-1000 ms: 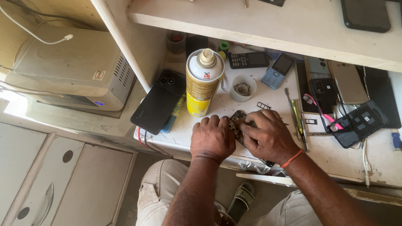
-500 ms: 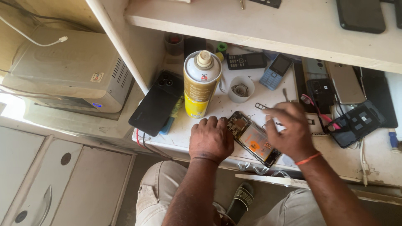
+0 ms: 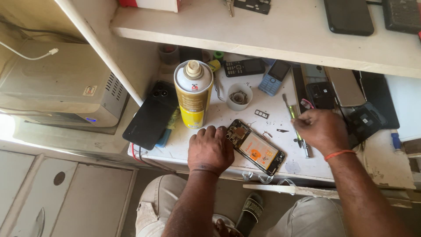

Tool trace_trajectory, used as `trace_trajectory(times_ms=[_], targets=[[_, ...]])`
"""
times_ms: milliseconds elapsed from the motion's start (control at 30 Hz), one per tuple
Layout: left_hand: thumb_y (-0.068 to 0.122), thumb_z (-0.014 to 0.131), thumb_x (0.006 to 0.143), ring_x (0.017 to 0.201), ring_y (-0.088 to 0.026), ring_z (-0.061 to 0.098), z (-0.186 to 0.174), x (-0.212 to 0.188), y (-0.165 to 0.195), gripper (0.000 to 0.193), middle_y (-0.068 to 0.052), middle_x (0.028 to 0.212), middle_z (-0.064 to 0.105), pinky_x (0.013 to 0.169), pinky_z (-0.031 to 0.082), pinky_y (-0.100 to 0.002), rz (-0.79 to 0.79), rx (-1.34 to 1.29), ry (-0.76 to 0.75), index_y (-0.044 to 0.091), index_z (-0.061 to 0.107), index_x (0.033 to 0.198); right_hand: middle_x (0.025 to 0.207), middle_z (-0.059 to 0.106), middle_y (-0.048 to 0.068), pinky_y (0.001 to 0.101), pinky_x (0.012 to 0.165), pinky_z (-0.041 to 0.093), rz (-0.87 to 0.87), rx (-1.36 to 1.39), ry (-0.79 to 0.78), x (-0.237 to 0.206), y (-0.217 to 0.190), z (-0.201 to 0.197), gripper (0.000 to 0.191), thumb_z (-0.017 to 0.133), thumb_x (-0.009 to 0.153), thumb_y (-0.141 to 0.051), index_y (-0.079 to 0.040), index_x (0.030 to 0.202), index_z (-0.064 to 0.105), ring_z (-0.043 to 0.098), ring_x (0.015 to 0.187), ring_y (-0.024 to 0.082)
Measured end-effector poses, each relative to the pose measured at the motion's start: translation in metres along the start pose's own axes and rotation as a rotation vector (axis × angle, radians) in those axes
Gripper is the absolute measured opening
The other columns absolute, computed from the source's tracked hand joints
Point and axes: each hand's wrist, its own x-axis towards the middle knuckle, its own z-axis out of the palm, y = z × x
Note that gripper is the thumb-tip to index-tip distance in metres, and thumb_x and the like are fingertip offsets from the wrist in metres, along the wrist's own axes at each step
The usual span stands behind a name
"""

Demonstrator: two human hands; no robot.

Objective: The person repairs a disassembled smartphone at a workbench. They hold the phone body, use a screwdriver on its frame, pick up small screws and components, retrieve a small cup, and manipulate internal parts with their fingers and a tool while other phones and repair tools sit on the bench.

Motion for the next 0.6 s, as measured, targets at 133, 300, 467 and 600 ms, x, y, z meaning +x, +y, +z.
trace_trajectory(times_ms=[133, 300, 467, 600], targets=[[0.024, 0.063, 0.080, 0.084, -0.032, 0.063, 0.000, -0.001, -0.001, 0.022, -0.008, 0.087, 0.065, 0.073, 0.048, -0.048, -0.015, 0.016, -0.029, 0.012, 0.068, 0.098, 0.077, 0.077, 0.011, 0.0417, 0.074, 0.059, 0.024, -0.083, -0.029, 0.007, -0.002, 0.007, 0.027, 0.079, 0.084, -0.038, -0.011, 0.088, 0.081, 0.075, 0.074, 0.030], [0.024, 0.063, 0.080, 0.084, -0.032, 0.063, 0.000, -0.001, -0.001, 0.022, -0.008, 0.087, 0.065, 0.073, 0.047, -0.049, -0.003, 0.009, -0.008, 0.013, 0.068, 0.098, 0.083, 0.077, 0.014, 0.0456, 0.079, 0.059, 0.078, -0.186, -0.081, 0.011, -0.005, 0.009, 0.024, 0.078, 0.084, -0.037, -0.014, 0.089, 0.082, 0.074, 0.082, 0.035], [0.024, 0.063, 0.080, 0.084, -0.032, 0.063, -0.001, 0.000, -0.001, 0.022, -0.009, 0.087, 0.065, 0.073, 0.047, -0.049, 0.007, 0.022, -0.018, 0.012, 0.068, 0.098, 0.086, 0.076, 0.014, 0.0435, 0.077, 0.059, 0.087, -0.051, -0.019, 0.004, -0.010, 0.003, 0.016, 0.076, 0.087, -0.028, -0.014, 0.091, 0.080, 0.075, 0.081, 0.032], [0.025, 0.063, 0.080, 0.086, -0.032, 0.063, 0.000, -0.001, -0.002, 0.021, -0.009, 0.088, 0.065, 0.075, 0.047, -0.049, -0.004, 0.007, -0.029, 0.012, 0.068, 0.097, 0.097, 0.076, 0.014, 0.0379, 0.072, 0.057, -0.168, 0.198, 0.246, -0.006, -0.018, 0.000, 0.011, 0.066, 0.098, -0.014, -0.008, 0.101, 0.074, 0.072, 0.081, 0.025]])
